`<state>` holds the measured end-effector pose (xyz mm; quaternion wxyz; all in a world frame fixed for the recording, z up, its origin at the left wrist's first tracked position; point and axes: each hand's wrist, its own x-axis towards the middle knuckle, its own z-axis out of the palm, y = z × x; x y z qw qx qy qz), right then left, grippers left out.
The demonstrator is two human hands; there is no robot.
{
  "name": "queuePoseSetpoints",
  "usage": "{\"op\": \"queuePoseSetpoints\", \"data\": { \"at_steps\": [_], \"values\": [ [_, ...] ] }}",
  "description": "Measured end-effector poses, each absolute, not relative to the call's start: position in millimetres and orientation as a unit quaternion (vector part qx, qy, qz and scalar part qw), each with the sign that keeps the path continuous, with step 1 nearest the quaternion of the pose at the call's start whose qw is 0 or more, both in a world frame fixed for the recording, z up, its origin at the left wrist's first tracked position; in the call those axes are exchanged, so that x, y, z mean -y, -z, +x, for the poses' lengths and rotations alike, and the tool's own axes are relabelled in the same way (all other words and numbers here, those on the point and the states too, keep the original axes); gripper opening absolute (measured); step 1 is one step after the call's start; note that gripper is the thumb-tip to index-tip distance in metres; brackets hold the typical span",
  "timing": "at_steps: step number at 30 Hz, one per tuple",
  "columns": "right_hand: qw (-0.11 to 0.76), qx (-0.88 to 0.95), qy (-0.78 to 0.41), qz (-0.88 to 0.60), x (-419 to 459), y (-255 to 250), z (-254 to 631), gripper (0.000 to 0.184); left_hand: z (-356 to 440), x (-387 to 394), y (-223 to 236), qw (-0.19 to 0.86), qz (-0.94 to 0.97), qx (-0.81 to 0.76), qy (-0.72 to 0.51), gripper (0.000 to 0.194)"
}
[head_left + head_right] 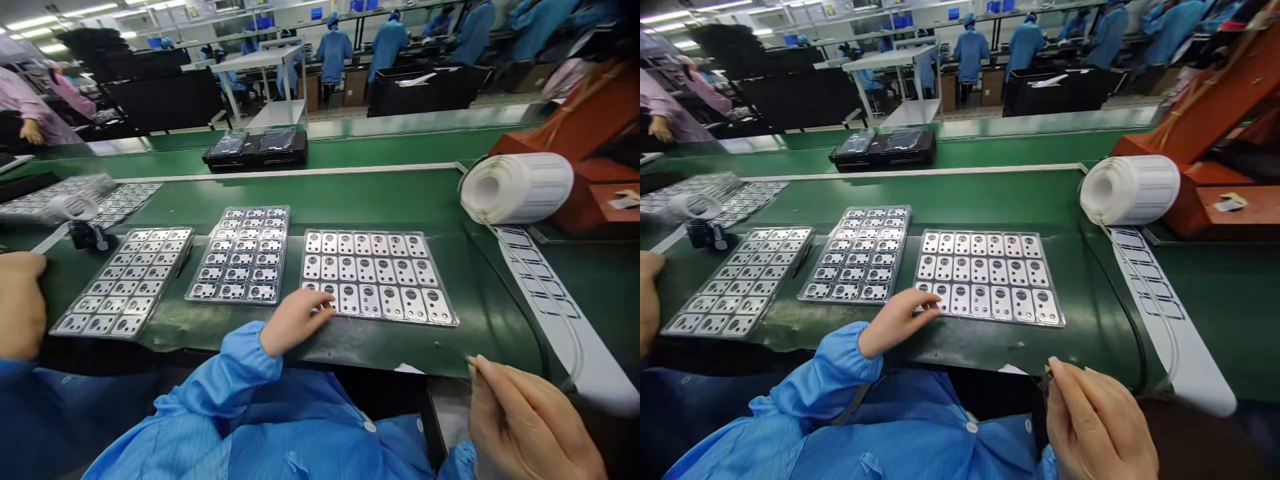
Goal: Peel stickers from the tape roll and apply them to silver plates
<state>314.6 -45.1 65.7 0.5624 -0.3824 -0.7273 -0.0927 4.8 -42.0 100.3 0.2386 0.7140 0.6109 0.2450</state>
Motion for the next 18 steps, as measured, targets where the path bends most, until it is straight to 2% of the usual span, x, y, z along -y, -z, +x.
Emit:
{"op": "queuePoseSetpoints", "data": {
  "at_steps": [2, 7, 12, 18],
  "values": [
    [0.569, 0.742, 0.112, -0.335, 35, -77, 292, 0.059, -20, 33, -96, 0.179, 0.707, -0.653, -0.204, 0.029],
    [0.578, 0.749, 0.106, -0.308, 26, -74, 274, 0.062, -43, 19, -87, 0.116, 0.725, -0.674, -0.077, 0.059],
    [0.575, 0.737, 0.1, -0.343, 28, -62, 275, 0.057, -43, 19, -82, 0.096, 0.736, -0.666, -0.068, 0.056],
    [0.55, 0.747, 0.077, -0.366, 28, -55, 275, 0.045, -40, 23, -77, 0.068, 0.729, -0.679, -0.065, 0.071]
  ]
}}
